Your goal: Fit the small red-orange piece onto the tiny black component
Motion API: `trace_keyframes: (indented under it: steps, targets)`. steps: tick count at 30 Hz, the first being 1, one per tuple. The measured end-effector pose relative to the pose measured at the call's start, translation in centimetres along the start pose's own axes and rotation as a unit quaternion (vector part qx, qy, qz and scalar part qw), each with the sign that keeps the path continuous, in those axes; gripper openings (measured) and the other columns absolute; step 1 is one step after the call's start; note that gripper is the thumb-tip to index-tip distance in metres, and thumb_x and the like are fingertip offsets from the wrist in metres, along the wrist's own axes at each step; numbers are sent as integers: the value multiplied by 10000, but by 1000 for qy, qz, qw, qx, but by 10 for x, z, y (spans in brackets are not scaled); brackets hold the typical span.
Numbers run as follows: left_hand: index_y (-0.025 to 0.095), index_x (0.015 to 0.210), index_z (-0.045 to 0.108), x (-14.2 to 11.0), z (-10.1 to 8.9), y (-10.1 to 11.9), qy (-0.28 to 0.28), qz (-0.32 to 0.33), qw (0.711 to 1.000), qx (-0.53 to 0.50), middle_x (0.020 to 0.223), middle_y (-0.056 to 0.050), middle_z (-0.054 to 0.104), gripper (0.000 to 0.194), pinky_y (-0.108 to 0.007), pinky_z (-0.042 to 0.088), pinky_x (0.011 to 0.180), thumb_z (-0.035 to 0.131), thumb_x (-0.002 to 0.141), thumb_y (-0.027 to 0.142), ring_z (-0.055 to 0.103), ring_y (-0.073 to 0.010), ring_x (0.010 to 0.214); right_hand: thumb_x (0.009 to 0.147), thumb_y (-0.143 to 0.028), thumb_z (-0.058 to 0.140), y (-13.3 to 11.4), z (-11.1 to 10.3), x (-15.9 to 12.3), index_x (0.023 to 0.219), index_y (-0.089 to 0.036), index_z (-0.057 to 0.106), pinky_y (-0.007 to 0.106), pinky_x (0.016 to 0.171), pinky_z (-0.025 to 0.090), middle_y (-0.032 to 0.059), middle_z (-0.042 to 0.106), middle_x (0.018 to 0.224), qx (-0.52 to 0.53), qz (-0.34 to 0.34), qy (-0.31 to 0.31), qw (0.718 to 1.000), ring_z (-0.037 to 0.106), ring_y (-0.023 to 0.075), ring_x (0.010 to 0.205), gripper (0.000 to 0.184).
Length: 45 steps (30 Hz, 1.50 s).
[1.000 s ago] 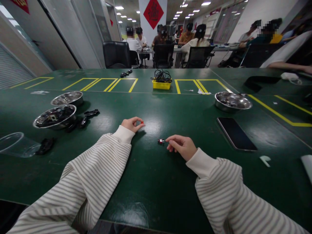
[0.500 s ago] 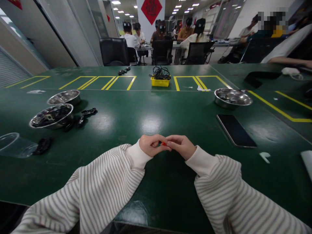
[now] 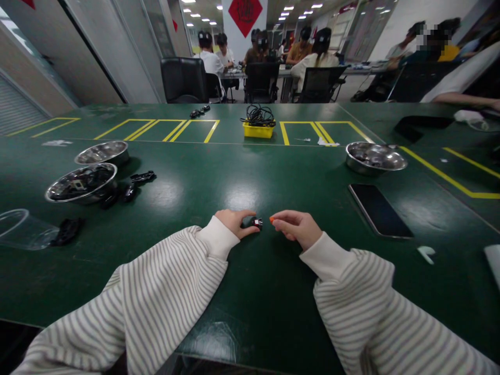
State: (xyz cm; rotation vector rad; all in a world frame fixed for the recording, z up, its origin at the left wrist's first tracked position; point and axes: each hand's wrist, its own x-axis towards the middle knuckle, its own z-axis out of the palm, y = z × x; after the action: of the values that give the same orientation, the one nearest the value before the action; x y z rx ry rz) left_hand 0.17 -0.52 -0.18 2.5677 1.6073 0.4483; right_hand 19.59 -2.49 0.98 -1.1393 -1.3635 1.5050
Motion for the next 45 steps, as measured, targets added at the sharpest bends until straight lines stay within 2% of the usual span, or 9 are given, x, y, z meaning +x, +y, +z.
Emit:
trace_keyframes:
  steps: [2, 4, 8, 11, 17, 32, 36, 41, 45]
  targets:
    - [274, 909, 614, 2, 2, 0, -17, 1, 1000, 11, 456, 33, 521, 403, -184, 252, 405, 471, 662, 558, 479, -91, 421, 600, -287, 645, 0, 1, 1, 729, -134, 615, 145, 316, 238, -19, 532, 516, -25, 39, 30, 998, 378, 31, 376, 202]
    - [281, 849, 636, 2, 3, 2, -1, 24, 1000, 2, 468, 31, 545, 335, -181, 257, 409, 452, 701, 518, 488, -84, 426, 607, -304, 634, -1, 4, 0, 738, -128, 611, 143, 309, 244, -12, 535, 514, -52, 49, 35, 997, 402, 40, 386, 220]
    - [256, 821, 643, -4, 0, 7, 93, 82, 992, -25, 471, 37, 561, 301, -163, 268, 405, 448, 730, 466, 485, -55, 413, 627, -320, 614, -1, 10, -4, 748, -122, 606, 156, 311, 287, 11, 564, 547, -99, 18, 40, 994, 458, 62, 409, 233]
    - [239, 795, 645, -7, -2, 8, 156, 113, 981, -28, 453, 44, 554, 278, -156, 260, 384, 459, 735, 436, 479, -44, 393, 632, -336, 607, -2, 13, -7, 757, -119, 597, 155, 307, 299, 21, 577, 565, -89, 11, 43, 995, 488, 77, 432, 250]
    - [215, 761, 641, -7, -3, 8, 220, 133, 966, -26, 452, 47, 558, 245, -152, 260, 369, 486, 726, 401, 483, -38, 386, 631, -355, 604, -3, 15, -5, 750, -121, 579, 146, 303, 304, 11, 574, 557, -35, 9, 73, 997, 478, 65, 418, 264]
    - [186, 759, 622, -6, -3, 8, 239, 235, 942, -9, 524, 42, 611, 196, -161, 284, 387, 496, 743, 335, 530, -44, 432, 615, -334, 625, -1, 14, -4, 679, -126, 562, 152, 314, 298, 1, 561, 541, -50, 13, 17, 999, 488, 72, 436, 227]
    - [180, 762, 624, -7, -3, 7, 249, 232, 940, -13, 474, 38, 578, 210, -166, 268, 380, 487, 749, 338, 504, -40, 405, 629, -345, 611, 0, 14, -4, 667, -126, 568, 157, 327, 304, 5, 569, 536, -53, 11, 0, 999, 496, 75, 439, 226]
    - [184, 778, 624, -7, -2, 6, 227, 242, 942, -40, 494, 34, 580, 218, -152, 295, 399, 477, 753, 343, 509, -37, 430, 627, -350, 611, -1, 15, -6, 644, -129, 568, 167, 328, 308, 11, 573, 532, -71, 7, -2, 997, 501, 84, 434, 225]
    - [189, 770, 635, -8, -3, 9, 220, 192, 953, -77, 459, 41, 550, 227, -142, 275, 379, 498, 732, 365, 463, -27, 389, 646, -382, 582, -1, 17, -7, 696, -130, 592, 172, 330, 316, 24, 588, 563, -94, -7, 7, 995, 512, 91, 444, 258]
